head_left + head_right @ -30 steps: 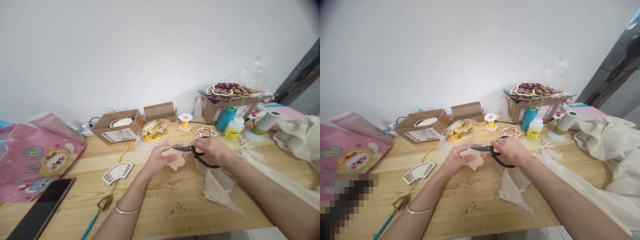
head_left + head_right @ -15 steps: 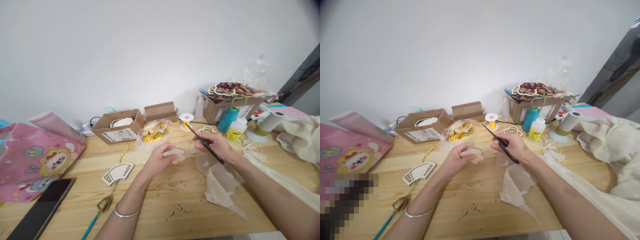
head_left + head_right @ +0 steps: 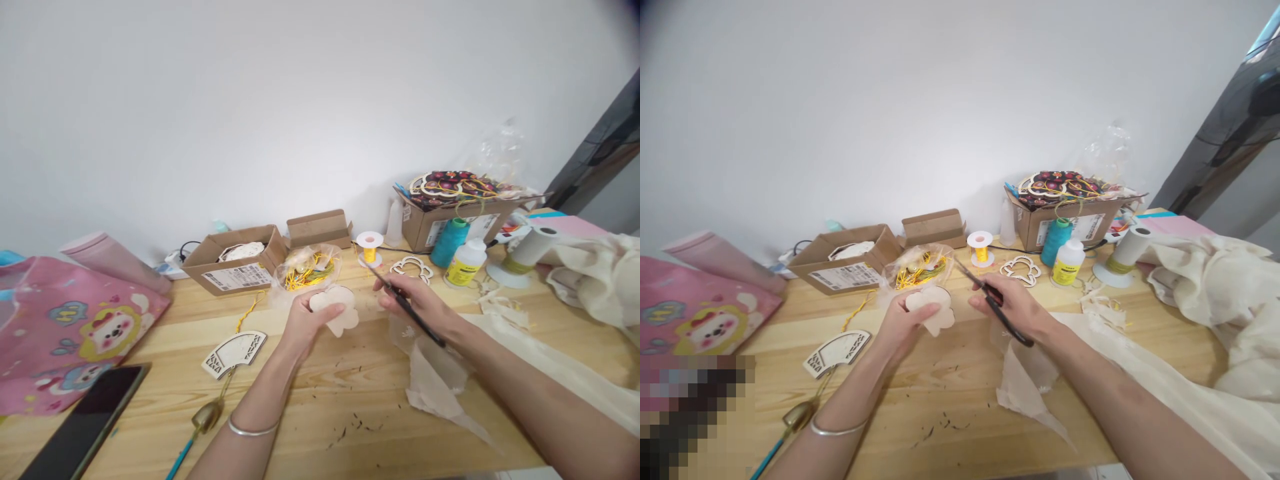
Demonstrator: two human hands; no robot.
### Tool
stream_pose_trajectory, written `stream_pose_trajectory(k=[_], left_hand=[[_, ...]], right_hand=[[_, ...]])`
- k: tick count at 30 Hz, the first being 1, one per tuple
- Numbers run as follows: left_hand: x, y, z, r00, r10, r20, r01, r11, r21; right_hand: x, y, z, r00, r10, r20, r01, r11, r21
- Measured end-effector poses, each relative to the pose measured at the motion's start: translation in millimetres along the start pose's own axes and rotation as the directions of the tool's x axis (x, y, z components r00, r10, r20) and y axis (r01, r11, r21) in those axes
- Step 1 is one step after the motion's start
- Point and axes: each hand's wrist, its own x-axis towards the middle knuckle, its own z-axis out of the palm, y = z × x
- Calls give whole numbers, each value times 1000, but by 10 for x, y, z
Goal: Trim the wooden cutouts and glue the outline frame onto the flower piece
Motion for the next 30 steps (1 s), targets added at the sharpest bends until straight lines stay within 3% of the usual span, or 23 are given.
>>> stream_pose_trajectory(k=[4, 9, 19, 30], left_hand=[[-14, 6, 11, 1000, -3, 10, 3, 999, -33], [-14, -8, 28, 999, -5, 35, 5, 1000, 8], [-26, -20, 40, 997, -24, 79, 20, 998, 55], [-14, -61, -1, 983, -30, 179, 19, 998, 65]], right_hand=[[6, -14, 36, 996, -85, -29, 72, 945, -318], [-16, -41, 49, 994, -107, 3, 96, 873, -478], [-36, -27, 96, 989, -150, 9, 130, 830, -543], [-36, -51, 76, 991, -113, 77, 137, 812, -568]])
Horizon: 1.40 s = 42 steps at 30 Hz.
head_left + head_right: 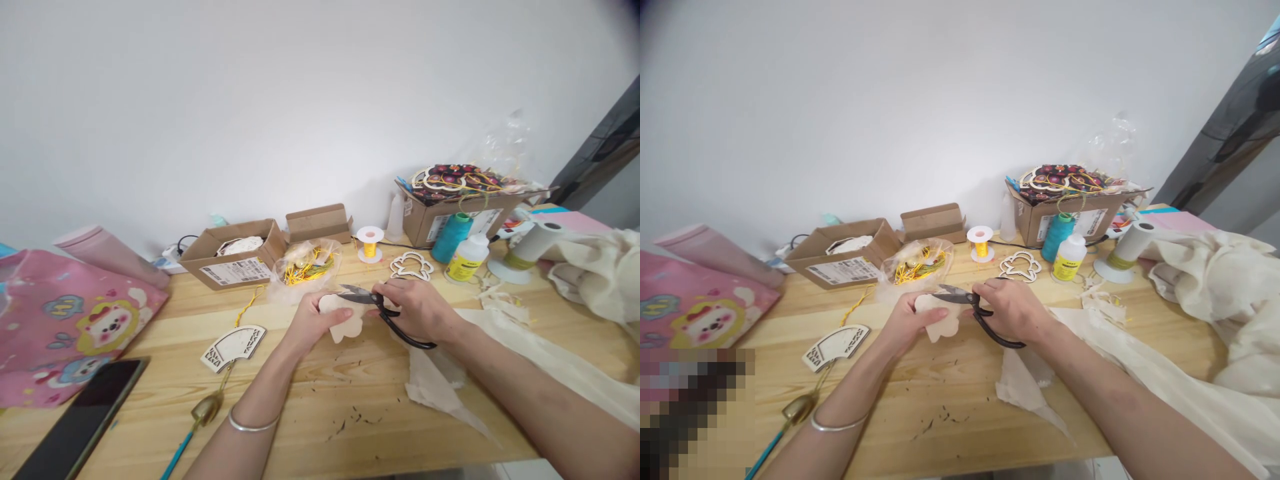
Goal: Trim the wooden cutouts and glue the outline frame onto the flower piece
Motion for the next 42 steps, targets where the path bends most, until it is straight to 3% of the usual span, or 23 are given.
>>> stream_pose_trajectory(k=[12, 28, 42], left_hand=[[-11, 24, 0, 999, -32, 41, 32, 999, -9], [-18, 54, -50, 995, -82, 62, 72, 987, 146], [-16, 66, -82, 982, -151, 114, 123, 969, 216]], right_hand=[[-1, 38, -6, 998, -57, 27, 57, 998, -25], [1, 78, -63, 989, -80, 123, 95, 988, -119], [1, 87, -84, 979, -71, 191, 92, 991, -101]])
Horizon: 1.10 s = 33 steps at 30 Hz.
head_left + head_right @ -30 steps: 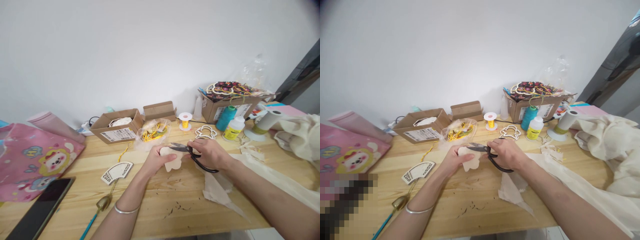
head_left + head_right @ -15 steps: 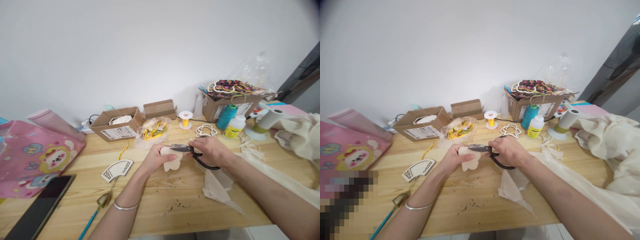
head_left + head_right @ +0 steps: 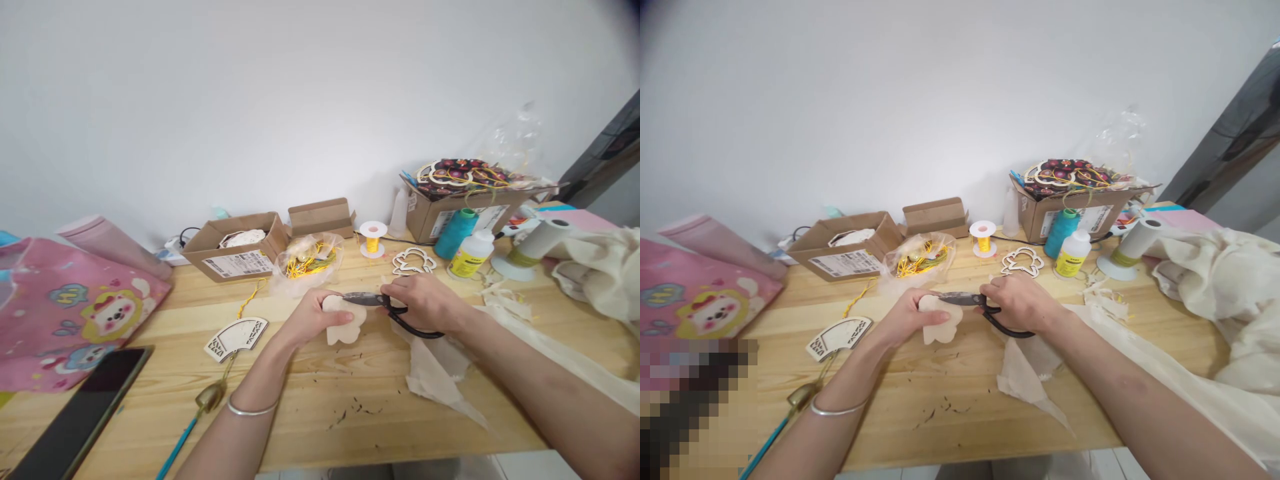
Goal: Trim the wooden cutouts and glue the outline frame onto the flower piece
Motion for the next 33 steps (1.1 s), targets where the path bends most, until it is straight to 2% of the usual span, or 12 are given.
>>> stream_pose_trajectory(k=[3, 9, 12, 17, 22, 28, 33], left_hand=[[-3, 12, 3, 1000, -2, -7, 2, 1000, 10], [-18, 44, 9, 1000, 8, -28, -9, 1000, -13], [-21, 45, 16, 999, 6, -33, -7, 1000, -26], [-18, 43, 18, 999, 17, -52, -19, 999, -27], [-12, 50, 16, 997, 18, -80, -21, 999, -33], [2, 22, 4, 997, 29, -77, -31, 999, -34], [10, -3, -10, 998, 18, -54, -20, 999, -39]], right_hand=[[3, 9, 4, 1000, 9, -5, -9, 999, 42], [12, 50, -18, 999, 19, 41, -31, 944, 329], [11, 81, -25, 998, 55, 45, -68, 915, 397], [11, 123, 10, 996, 76, -50, -55, 939, 340], [-12, 142, -2, 992, 12, -123, 19, 970, 244], [-35, 101, -66, 1000, 5, -13, -4, 996, 86], [-29, 64, -74, 1000, 18, 16, -18, 999, 28]])
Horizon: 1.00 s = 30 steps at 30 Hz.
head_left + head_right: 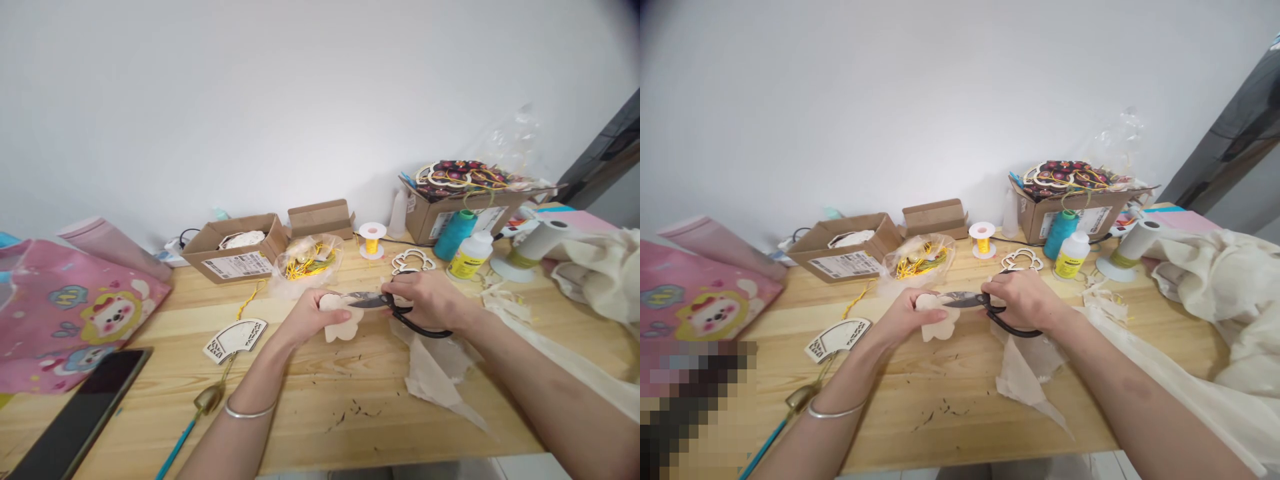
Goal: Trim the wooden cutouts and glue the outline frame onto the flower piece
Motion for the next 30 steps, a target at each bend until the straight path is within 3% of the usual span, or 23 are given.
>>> stream_pose_trajectory(k=[10, 16, 30], left_hand=[[-4, -4, -7, 999, -22, 49, 20, 999, 34], [-6, 11, -3, 998, -48, 41, 49, 998, -35], [2, -8, -14, 997, -38, 71, 38, 999, -4]], right_hand=[[14, -37, 23, 1000, -7, -9, 7, 1000, -26], [-6, 22, 16, 996, 1, -84, -3, 999, -33], [-8, -14, -42, 1000, -17, -8, 17, 1000, -13]])
